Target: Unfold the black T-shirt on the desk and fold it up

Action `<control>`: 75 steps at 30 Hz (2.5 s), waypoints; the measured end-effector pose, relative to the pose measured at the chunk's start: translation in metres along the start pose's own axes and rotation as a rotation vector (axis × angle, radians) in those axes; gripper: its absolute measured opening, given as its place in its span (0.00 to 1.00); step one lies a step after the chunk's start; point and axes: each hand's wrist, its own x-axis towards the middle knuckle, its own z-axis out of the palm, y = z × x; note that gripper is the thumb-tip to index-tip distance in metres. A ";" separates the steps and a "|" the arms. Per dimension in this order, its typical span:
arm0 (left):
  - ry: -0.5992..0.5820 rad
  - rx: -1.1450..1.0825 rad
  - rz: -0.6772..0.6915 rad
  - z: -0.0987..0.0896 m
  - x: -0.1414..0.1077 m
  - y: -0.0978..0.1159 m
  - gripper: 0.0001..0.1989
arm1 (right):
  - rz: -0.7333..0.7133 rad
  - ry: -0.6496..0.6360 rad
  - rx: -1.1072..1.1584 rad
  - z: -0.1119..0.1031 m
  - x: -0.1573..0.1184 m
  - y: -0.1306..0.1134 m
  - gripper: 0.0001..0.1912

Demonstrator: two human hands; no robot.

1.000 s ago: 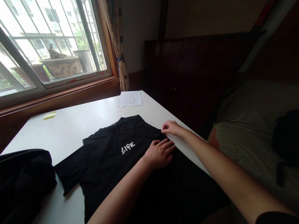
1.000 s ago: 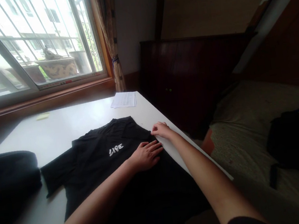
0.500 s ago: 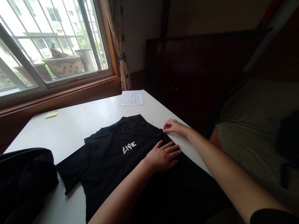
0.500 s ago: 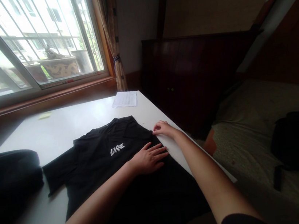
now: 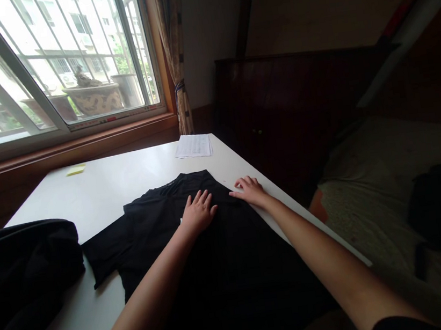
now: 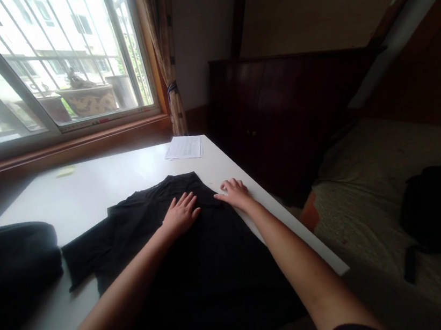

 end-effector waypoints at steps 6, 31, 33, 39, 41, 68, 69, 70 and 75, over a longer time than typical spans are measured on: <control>-0.071 0.077 -0.090 -0.004 -0.014 -0.038 0.26 | -0.097 0.025 -0.082 -0.005 0.000 -0.004 0.29; -0.089 0.117 -0.120 -0.012 -0.037 -0.045 0.30 | -0.307 -0.123 -0.091 0.055 0.046 -0.102 0.39; -0.105 0.133 -0.107 -0.023 -0.050 -0.052 0.30 | -0.299 -0.126 -0.083 0.054 0.048 -0.098 0.39; -0.021 0.268 -0.222 -0.069 -0.111 -0.112 0.26 | -0.268 -0.164 -0.098 0.046 0.054 -0.078 0.40; 0.030 0.317 -0.352 -0.079 -0.134 -0.142 0.25 | -0.267 -0.159 -0.107 0.044 0.054 -0.071 0.40; 0.737 -0.534 -0.755 -0.121 -0.164 -0.185 0.25 | -0.771 0.098 0.034 0.046 0.004 -0.167 0.21; 0.762 -0.545 -0.724 -0.126 -0.161 -0.180 0.24 | -0.858 0.023 0.125 0.050 -0.003 -0.185 0.19; 0.782 -0.554 -0.684 -0.131 -0.158 -0.173 0.23 | -0.913 -0.043 0.225 0.055 -0.010 -0.203 0.18; 0.690 -0.619 -0.388 -0.151 -0.137 -0.120 0.19 | -0.709 -0.326 0.731 0.079 -0.026 -0.263 0.18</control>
